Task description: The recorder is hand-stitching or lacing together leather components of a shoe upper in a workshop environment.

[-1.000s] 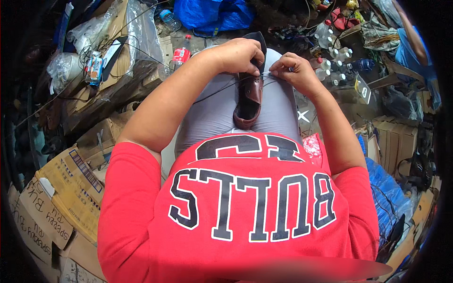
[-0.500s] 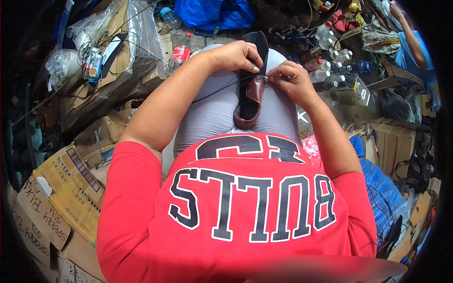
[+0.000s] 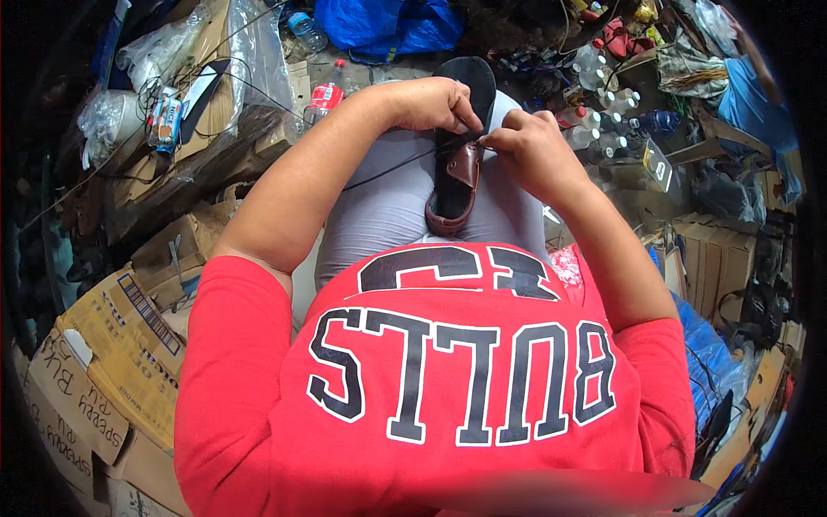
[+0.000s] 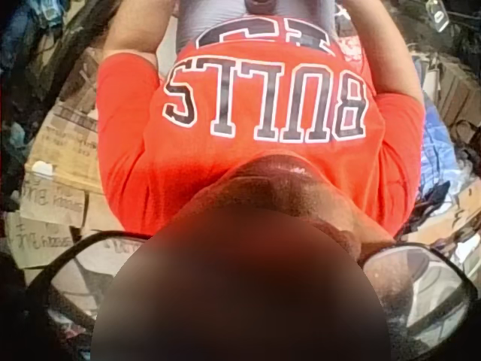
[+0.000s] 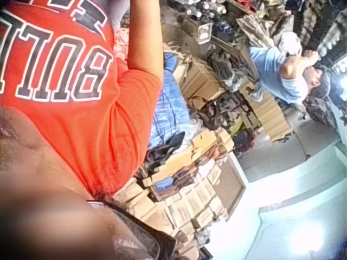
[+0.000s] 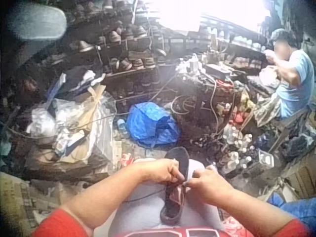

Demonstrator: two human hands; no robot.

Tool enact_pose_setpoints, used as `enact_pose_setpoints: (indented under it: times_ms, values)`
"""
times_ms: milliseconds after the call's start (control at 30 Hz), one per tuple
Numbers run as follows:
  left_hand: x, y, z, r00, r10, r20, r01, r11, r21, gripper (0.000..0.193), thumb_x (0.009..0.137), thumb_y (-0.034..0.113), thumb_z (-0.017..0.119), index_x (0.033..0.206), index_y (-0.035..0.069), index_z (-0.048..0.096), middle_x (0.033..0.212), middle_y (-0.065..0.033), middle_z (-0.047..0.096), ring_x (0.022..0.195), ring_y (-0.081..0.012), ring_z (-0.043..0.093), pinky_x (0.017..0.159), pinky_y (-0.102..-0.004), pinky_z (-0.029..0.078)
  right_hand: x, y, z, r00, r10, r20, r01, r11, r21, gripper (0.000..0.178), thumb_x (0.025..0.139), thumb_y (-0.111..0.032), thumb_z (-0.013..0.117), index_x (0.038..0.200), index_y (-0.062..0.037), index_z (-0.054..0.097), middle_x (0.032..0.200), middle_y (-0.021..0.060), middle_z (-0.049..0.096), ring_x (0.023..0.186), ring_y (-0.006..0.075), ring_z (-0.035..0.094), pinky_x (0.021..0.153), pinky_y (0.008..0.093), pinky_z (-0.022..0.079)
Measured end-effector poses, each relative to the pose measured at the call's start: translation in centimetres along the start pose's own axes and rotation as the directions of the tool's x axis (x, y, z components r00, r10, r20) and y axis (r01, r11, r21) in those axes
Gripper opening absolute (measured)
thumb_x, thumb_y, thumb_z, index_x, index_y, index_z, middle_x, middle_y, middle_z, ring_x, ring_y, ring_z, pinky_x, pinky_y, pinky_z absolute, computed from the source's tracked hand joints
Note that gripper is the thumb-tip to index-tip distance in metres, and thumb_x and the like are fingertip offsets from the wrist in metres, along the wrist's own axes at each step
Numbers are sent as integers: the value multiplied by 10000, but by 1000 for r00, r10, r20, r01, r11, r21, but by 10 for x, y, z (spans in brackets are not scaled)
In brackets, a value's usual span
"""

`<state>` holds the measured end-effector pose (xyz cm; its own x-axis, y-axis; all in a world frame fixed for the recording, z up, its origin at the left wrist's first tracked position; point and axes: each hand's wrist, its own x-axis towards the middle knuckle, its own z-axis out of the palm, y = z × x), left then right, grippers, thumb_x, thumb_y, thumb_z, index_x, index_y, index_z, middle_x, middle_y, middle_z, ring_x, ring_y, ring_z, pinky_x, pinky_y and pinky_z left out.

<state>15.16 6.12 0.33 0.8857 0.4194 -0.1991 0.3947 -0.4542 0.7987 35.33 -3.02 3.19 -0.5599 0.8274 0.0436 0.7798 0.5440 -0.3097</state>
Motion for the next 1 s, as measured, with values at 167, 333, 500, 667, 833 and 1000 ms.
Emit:
enact_pose_setpoints:
  times_ms: [167,333,500,667,833,1000]
  values:
    - [7,3,0,988,132,-85,-106,961,255,272,688,52,706,957,89,700,829,-85,552,838,-238,545,764,-318,443,12,-19,-12,992,-101,78,118,958,-260,143,751,-98,574,833,-123,688,840,61,588,870,225,588,779,358,387]
    - [20,4,0,980,59,-189,-16,975,220,267,617,28,743,875,48,678,908,-90,576,887,-259,571,758,-330,465,21,-18,2,993,-70,96,93,963,-254,140,720,-16,542,790,-73,649,860,94,573,867,241,557,792,367,392]
    - [-1,19,16,899,184,-397,-72,957,281,343,638,49,742,969,65,657,939,-100,590,941,-282,576,804,-327,465,9,11,12,994,109,29,-112,962,249,98,774,-100,642,807,-14,675,878,111,607,771,226,618,682,347,472]
    - [-55,44,50,760,-114,-640,197,979,60,453,761,57,659,1199,84,545,1028,-134,611,956,-258,586,827,-332,459,-9,34,15,951,277,134,-284,626,726,163,822,-159,658,967,-93,696,850,71,547,804,165,549,737,281,444]
    - [-121,40,36,879,-450,-158,409,881,-237,256,831,90,607,1065,-12,601,847,-102,627,773,-125,563,711,-280,457,-27,40,33,985,114,-132,-49,907,419,216,672,-256,747,754,-82,649,871,114,573,889,294,557,754,365,455]
    - [-142,24,12,641,-590,-490,594,786,-171,225,893,214,570,948,6,636,844,-23,570,733,-105,509,668,-269,418,-18,62,52,615,768,-179,-80,286,955,325,914,-309,553,825,-4,620,886,92,607,849,206,577,764,322,449]
